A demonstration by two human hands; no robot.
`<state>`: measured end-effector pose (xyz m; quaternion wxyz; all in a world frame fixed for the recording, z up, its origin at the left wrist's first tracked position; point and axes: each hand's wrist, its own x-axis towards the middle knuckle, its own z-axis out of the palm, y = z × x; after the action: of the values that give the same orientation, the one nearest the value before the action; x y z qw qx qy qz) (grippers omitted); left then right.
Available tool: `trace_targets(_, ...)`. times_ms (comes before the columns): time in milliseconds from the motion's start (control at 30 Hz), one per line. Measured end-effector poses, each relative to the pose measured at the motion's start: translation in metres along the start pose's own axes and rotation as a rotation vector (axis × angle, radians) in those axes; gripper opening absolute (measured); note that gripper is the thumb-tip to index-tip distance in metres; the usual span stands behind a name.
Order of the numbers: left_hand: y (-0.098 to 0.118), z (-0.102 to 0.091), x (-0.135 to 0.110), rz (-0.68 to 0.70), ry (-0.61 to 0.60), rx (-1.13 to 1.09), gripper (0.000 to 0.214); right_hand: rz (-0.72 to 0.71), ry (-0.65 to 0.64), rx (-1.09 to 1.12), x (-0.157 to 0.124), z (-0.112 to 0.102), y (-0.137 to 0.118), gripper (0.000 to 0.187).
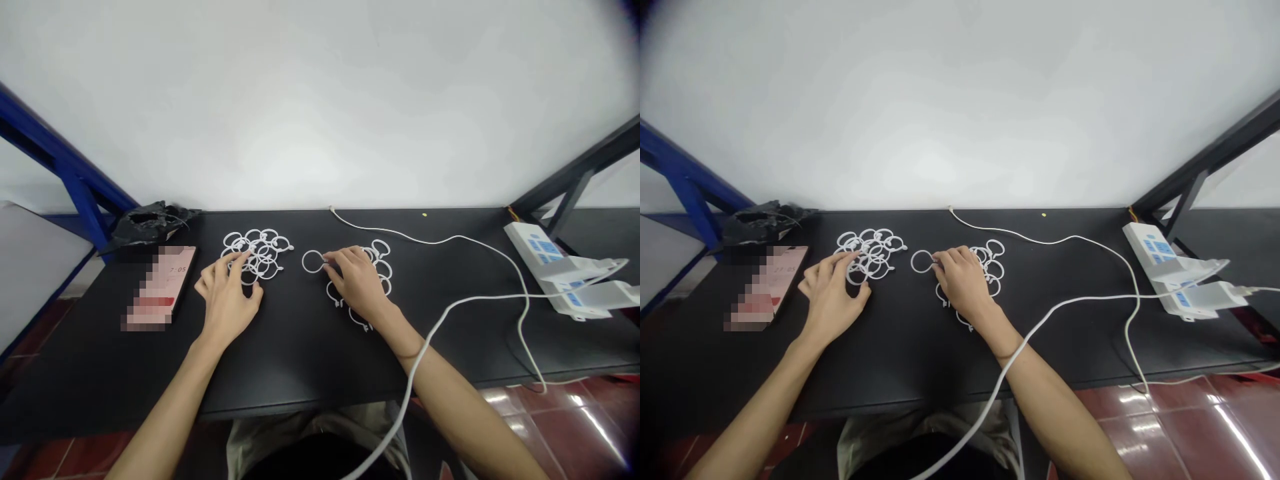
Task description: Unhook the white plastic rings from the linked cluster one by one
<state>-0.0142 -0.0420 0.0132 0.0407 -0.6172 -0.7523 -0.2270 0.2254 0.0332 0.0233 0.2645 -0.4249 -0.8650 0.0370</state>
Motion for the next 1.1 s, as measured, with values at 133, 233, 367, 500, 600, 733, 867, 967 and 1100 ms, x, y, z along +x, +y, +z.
trace_targets(133, -0.001, 0.000, 0.000, -0.021, -0.008, -0.014, 0.052, -0.005, -0.014, 0.029, 0.000, -0.002, -0.003, 0.015)
trace_targets(233, 0.000, 0.000, 0.000, -0.023, -0.023, -0.016, 0.054, -0.007, -0.028, 0.031, 0.000, -0.002, -0.004, 0.015)
trace_targets(367, 0.000, 0.000, 0.000, -0.015, -0.030, -0.013, 0.055, -0.009, -0.033, 0.034, 0.000, -0.002, -0.004, 0.015)
trace_targets(500, -0.003, 0.000, 0.000, -0.023, 0.004, -0.008, 0.044, -0.003, -0.025, 0.038, 0.000, -0.002, -0.004, 0.015)
trace_targets(600, -0.008, 0.002, 0.001, -0.020, 0.038, 0.002, 0.037, 0.005, -0.024, 0.046, 0.000, -0.002, -0.005, 0.015)
trace_targets(733, -0.014, 0.005, 0.002, 0.004, 0.073, 0.011, 0.033, 0.008, -0.033, 0.052, 0.000, -0.002, -0.006, 0.015)
trace_targets(867, -0.013, 0.005, 0.002, 0.015, 0.073, -0.003, 0.034, 0.015, -0.035, 0.057, -0.001, 0.000, -0.005, 0.015)
trace_targets(967, -0.011, 0.003, 0.002, 0.007, 0.076, -0.028, 0.035, 0.018, -0.040, 0.066, -0.001, 0.000, -0.004, 0.015)
trace_targets(1100, -0.008, 0.001, 0.001, 0.019, 0.116, -0.064, 0.035, 0.001, -0.045, 0.072, 0.000, 0.000, -0.005, 0.017)
